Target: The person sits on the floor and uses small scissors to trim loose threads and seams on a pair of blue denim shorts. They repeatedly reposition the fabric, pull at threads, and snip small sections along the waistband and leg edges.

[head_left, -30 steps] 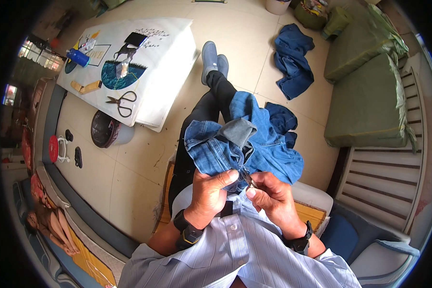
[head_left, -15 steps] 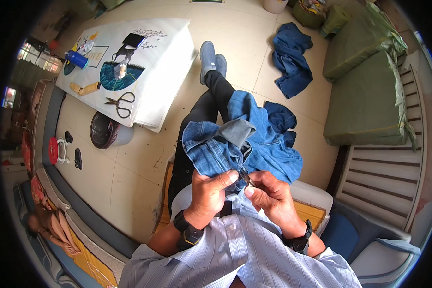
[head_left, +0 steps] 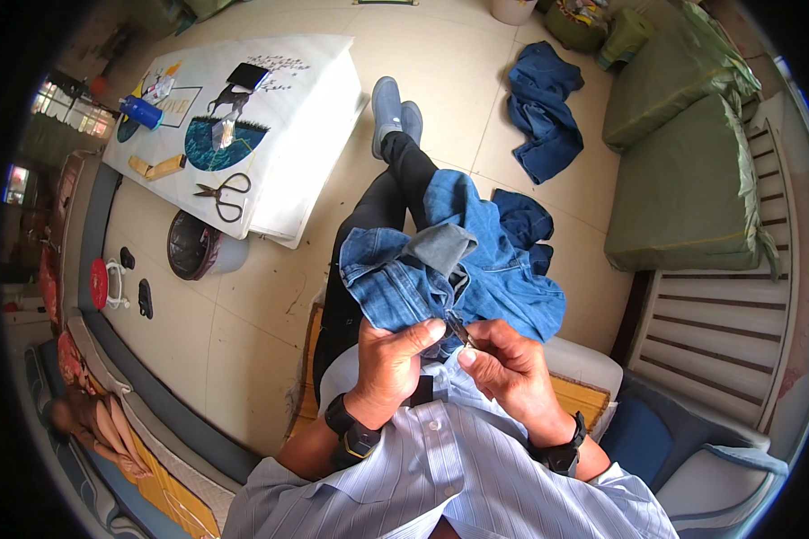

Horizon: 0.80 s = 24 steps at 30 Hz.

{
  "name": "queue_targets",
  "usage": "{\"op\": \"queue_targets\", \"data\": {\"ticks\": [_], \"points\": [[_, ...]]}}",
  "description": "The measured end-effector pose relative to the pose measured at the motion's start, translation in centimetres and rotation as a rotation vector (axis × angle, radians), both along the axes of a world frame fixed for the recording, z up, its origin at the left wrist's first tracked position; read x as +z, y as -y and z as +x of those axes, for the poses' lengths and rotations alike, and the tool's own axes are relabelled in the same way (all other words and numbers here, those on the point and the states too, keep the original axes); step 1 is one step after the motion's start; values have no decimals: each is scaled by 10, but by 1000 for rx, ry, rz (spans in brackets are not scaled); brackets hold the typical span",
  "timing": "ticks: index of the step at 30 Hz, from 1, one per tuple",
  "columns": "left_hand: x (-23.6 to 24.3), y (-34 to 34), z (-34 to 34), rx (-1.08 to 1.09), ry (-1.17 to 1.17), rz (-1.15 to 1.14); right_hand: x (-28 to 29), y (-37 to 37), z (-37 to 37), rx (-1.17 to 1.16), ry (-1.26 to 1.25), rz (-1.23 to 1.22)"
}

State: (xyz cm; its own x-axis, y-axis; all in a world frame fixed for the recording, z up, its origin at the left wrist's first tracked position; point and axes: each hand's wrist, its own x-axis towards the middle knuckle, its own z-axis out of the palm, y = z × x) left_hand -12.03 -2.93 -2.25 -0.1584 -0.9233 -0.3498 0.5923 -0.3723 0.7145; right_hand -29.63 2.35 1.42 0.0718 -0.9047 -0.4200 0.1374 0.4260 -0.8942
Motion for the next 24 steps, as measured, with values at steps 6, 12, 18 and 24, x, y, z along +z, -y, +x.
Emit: {"op": "queue_targets", "data": {"ticks": [6, 12, 18, 24], "points": [[-1, -1, 1, -9, 13, -4, 1, 1, -2, 18, -18, 10], [-2, -1, 2, -23, 16, -5, -1, 4, -1, 26, -48, -21], [-5, 0, 5, -41, 20, -2, -6, 4, 0, 28, -64, -59], [-6, 0, 6, -40, -2, 4, -8, 5, 2, 24, -72, -78]]}}
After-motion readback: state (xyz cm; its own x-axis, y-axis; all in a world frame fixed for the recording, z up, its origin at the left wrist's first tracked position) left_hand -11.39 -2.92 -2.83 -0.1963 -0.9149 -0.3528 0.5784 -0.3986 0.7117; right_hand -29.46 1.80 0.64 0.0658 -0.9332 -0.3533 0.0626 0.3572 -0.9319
